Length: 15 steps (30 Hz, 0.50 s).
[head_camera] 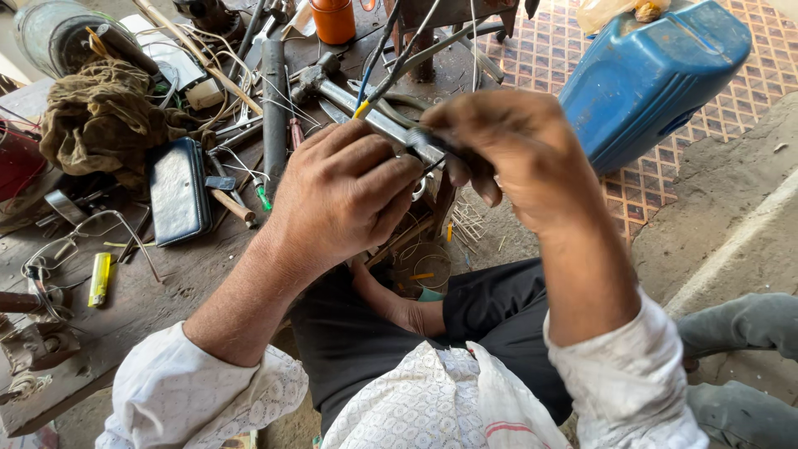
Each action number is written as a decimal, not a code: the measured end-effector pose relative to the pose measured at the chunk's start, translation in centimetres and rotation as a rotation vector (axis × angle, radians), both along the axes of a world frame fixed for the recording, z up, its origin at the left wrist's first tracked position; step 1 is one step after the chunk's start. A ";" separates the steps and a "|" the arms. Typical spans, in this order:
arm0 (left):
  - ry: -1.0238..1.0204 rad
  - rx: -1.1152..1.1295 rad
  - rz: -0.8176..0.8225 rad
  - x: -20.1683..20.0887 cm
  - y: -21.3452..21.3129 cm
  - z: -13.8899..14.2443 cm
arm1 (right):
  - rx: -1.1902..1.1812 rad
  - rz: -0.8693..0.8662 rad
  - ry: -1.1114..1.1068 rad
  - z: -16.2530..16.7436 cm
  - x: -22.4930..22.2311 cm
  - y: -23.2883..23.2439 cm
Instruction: The person sits on the floor at a workbench and prepares electrical wires, pulling insulation off wire ends and twisting the exposed strands together by hand. They use scissors to cut and trim the wires and wrap a joint with black electrical tape, handling red, yellow, blue and white wires from a spool.
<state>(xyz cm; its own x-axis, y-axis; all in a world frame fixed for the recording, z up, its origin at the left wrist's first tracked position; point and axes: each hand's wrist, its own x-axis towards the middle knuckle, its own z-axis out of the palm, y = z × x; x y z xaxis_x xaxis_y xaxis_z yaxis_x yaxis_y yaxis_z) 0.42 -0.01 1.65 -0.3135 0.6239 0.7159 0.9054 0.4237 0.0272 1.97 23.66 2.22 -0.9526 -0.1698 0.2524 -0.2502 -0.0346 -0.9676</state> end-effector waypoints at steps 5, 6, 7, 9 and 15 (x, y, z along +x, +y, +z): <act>-0.206 0.000 0.065 0.7 0.2 1.2 | -0.555 -0.256 0.233 -5.1 2.3 -1.3; -0.220 0.003 0.060 0.6 0.2 1.5 | -0.522 -0.249 0.203 -6.0 2.2 -1.6; -0.232 -0.004 0.050 0.7 0.3 1.7 | -0.489 -0.243 0.173 -6.9 2.1 -2.1; -0.256 -0.019 0.031 0.9 0.3 2.0 | -0.441 -0.167 0.114 -7.9 2.4 -2.5; -0.374 -0.017 -0.043 0.9 0.0 2.6 | -0.350 -0.028 0.031 -8.2 3.8 -3.1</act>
<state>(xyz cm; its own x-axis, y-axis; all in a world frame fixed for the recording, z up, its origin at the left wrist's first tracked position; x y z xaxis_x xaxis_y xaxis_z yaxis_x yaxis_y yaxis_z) 1.34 0.03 4.22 -0.5246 0.6527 0.5467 0.8512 0.3888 0.3525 5.72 20.54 -5.95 -0.9465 -0.0420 0.3198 -0.2849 -0.3559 -0.8900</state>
